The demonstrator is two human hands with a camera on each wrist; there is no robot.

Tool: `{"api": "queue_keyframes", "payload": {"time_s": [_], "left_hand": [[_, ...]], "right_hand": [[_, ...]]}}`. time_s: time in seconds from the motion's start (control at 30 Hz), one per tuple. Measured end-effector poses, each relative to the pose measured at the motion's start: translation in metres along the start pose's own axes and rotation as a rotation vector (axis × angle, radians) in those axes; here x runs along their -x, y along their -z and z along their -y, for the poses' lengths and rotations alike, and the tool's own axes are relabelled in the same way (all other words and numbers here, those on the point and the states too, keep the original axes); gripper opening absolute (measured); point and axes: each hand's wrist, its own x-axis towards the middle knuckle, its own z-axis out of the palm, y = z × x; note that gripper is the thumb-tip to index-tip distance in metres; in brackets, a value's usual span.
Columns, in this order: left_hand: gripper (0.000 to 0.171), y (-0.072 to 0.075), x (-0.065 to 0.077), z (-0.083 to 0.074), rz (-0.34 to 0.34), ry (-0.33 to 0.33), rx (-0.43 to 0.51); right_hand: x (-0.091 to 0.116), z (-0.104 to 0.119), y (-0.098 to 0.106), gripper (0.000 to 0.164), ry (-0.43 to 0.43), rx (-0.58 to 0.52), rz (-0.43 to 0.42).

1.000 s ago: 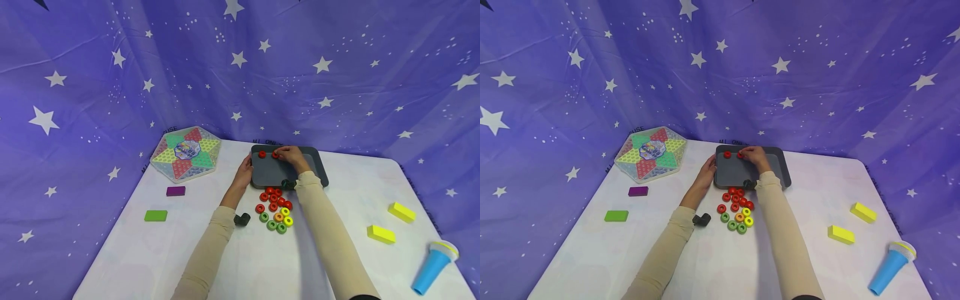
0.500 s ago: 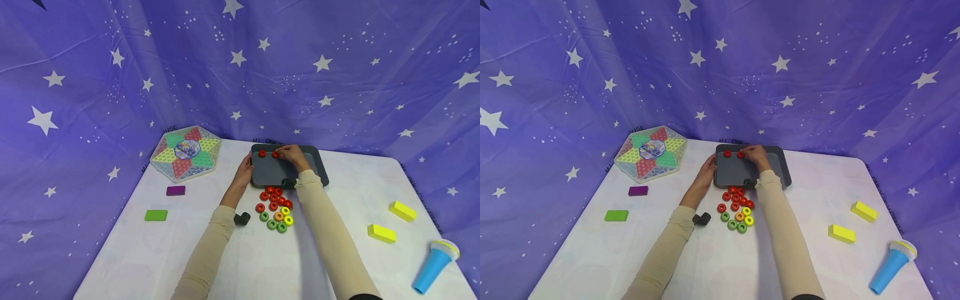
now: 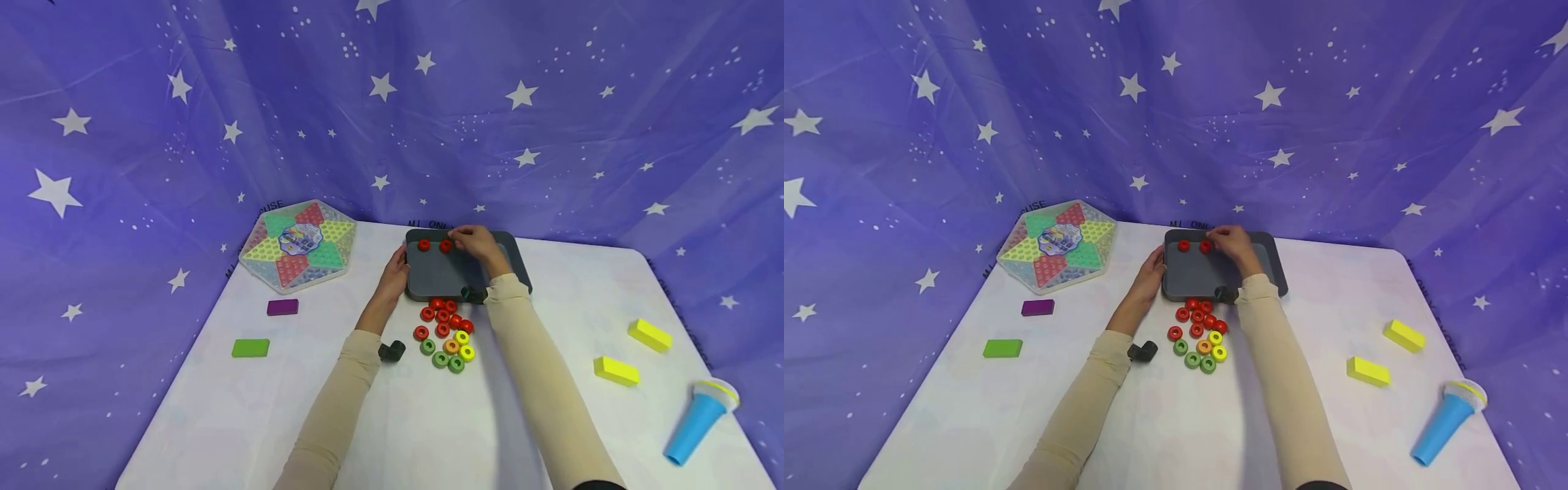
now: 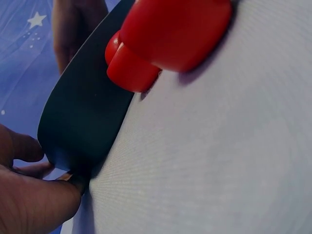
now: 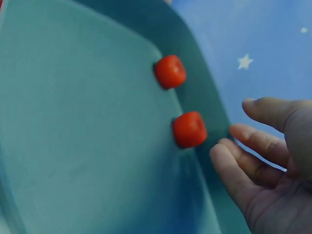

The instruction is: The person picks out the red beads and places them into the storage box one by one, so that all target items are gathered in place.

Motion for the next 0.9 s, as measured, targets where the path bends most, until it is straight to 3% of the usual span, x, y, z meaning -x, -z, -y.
{"api": "queue_keyframes", "payload": {"time_s": [0.27, 0.5, 0.9], "left_hand": [[0.055, 0.001, -0.002, 0.000, 0.020, 0.033, -0.014], [0.055, 0.002, -0.006, -0.004, 0.018, 0.015, -0.002], [0.055, 0.003, -0.005, -0.004, 0.027, 0.008, -0.013]], "right_hand": [[0.026, 0.011, 0.013, 0.042, 0.056, -0.096, 0.037], [0.058, 0.015, 0.024, 0.038, 0.122, -0.160, 0.039], [0.106, 0.001, 0.035, 0.036, 0.178, -0.009, 0.049]]}}
